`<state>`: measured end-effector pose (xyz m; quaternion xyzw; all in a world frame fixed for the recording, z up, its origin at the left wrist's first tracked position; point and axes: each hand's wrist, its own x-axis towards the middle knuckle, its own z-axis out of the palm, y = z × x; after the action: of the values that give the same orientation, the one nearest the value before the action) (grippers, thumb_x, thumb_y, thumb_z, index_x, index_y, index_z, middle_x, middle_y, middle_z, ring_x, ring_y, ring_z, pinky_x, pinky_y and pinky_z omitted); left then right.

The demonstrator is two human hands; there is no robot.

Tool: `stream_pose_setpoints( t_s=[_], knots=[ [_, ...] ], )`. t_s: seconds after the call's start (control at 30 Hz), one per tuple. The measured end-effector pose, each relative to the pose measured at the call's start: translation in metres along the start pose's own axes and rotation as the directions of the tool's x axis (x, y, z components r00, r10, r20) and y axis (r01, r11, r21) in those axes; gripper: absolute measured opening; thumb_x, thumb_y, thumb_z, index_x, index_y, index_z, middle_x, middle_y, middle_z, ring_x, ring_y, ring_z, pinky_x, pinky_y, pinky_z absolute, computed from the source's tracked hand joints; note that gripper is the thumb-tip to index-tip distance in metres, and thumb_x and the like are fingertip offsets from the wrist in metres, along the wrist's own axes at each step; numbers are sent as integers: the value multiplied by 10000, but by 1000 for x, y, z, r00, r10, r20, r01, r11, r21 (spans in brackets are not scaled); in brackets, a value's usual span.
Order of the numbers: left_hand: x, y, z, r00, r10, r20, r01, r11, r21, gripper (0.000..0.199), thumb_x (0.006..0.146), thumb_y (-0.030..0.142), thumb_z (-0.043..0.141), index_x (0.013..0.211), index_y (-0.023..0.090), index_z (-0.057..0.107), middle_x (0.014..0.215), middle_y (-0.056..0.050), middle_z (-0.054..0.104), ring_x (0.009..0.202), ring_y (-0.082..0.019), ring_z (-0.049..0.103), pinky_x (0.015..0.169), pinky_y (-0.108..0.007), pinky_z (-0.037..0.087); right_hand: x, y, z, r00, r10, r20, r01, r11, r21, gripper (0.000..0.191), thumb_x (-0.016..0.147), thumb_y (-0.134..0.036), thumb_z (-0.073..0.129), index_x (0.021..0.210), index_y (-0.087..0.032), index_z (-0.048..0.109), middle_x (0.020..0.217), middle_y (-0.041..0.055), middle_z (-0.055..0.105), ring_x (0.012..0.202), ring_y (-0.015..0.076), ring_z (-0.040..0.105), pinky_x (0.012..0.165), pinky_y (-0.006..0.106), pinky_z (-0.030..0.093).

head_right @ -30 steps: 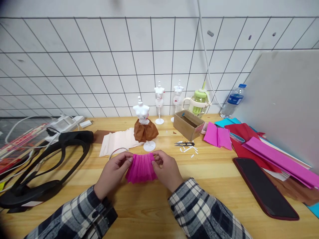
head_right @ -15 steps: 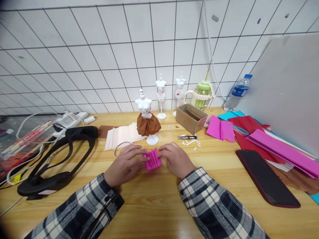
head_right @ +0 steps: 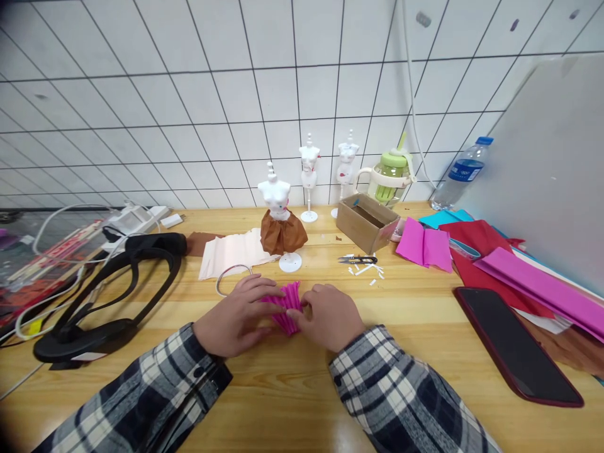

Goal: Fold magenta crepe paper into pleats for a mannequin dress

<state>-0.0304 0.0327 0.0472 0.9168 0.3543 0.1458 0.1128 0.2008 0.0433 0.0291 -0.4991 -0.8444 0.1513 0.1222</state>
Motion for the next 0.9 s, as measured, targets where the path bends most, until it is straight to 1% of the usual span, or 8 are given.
stream_pose_setpoints(
  t_s=[0.13, 0.27, 0.37, 0.47, 0.63, 0.73, 0.8, 0.9],
  knots=[
    [2, 1, 6, 999, -13, 38, 12, 999, 30, 631, 792, 344, 668, 1390, 295, 472, 1417, -70, 514, 1334, -304, 392, 1147, -520, 190, -2, -8, 2, 978, -203, 51, 201, 979, 40, 266, 832, -450, 644, 909, -198, 682, 920, 63, 652, 887, 216, 569, 780, 344, 432],
    [3, -3, 14, 998, -8, 57, 6, 999, 37, 572, 788, 328, 683, 1338, 304, 528, 1380, -69, 554, 1332, -300, 408, 1149, -529, 148, -3, -11, 2, 952, -299, 67, 295, 953, 67, 236, 850, -409, 631, 956, -207, 692, 977, 62, 647, 944, 216, 557, 860, 359, 431],
    [3, -3, 16, 998, -43, 47, 42, 999, 24, 343, 815, 338, 662, 1153, 283, 650, 1173, -56, 678, 1234, -264, 507, 1148, -526, 99, -5, -13, -1, 959, -276, 64, 274, 961, 35, 269, 804, -445, 680, 932, -208, 688, 960, 61, 641, 931, 226, 551, 845, 371, 437],
    [4, 0, 14, 996, -86, 25, 85, 996, 27, 151, 855, 368, 621, 939, 275, 705, 938, -25, 713, 1063, -225, 588, 1134, -534, 60, -6, -16, -1, 970, -240, 44, 239, 971, 18, 352, 724, -467, 754, 948, -209, 669, 943, 56, 639, 897, 228, 550, 806, 368, 442],
    [7, 6, 14, 995, -105, 4, 104, 994, 40, 158, 872, 340, 585, 828, 251, 708, 793, -11, 668, 860, -183, 587, 1103, -521, 129, -4, -15, 4, 979, -201, 22, 200, 978, 58, 123, 849, -326, 648, 900, -223, 692, 884, 39, 672, 858, 192, 576, 784, 330, 434],
    [7, 9, 13, 991, -133, 23, 133, 991, -4, 184, 885, 328, 557, 803, 243, 698, 781, -11, 662, 852, -182, 589, 1081, -499, 180, -2, -12, 6, 987, -162, 22, 160, 983, 87, 120, 875, -275, 599, 856, -227, 707, 843, 26, 687, 825, 180, 593, 750, 314, 426],
    [6, 10, 10, 984, -168, 52, 171, 983, -68, 185, 867, 396, 584, 885, 257, 706, 814, -14, 681, 878, -199, 600, 1074, -505, 189, -1, -10, 6, 991, -128, 26, 125, 988, 94, 125, 864, -237, 588, 834, -225, 709, 822, 23, 689, 805, 178, 596, 721, 307, 415],
    [4, 8, 7, 973, -221, 70, 230, 961, -157, 397, 768, 518, 675, 1080, 273, 683, 927, -38, 712, 935, -237, 613, 1087, -534, 166, -1, -5, 4, 996, -74, 45, 68, 991, 116, 121, 822, -184, 592, 802, -227, 704, 785, 18, 682, 785, 174, 591, 697, 293, 401]
  ],
)
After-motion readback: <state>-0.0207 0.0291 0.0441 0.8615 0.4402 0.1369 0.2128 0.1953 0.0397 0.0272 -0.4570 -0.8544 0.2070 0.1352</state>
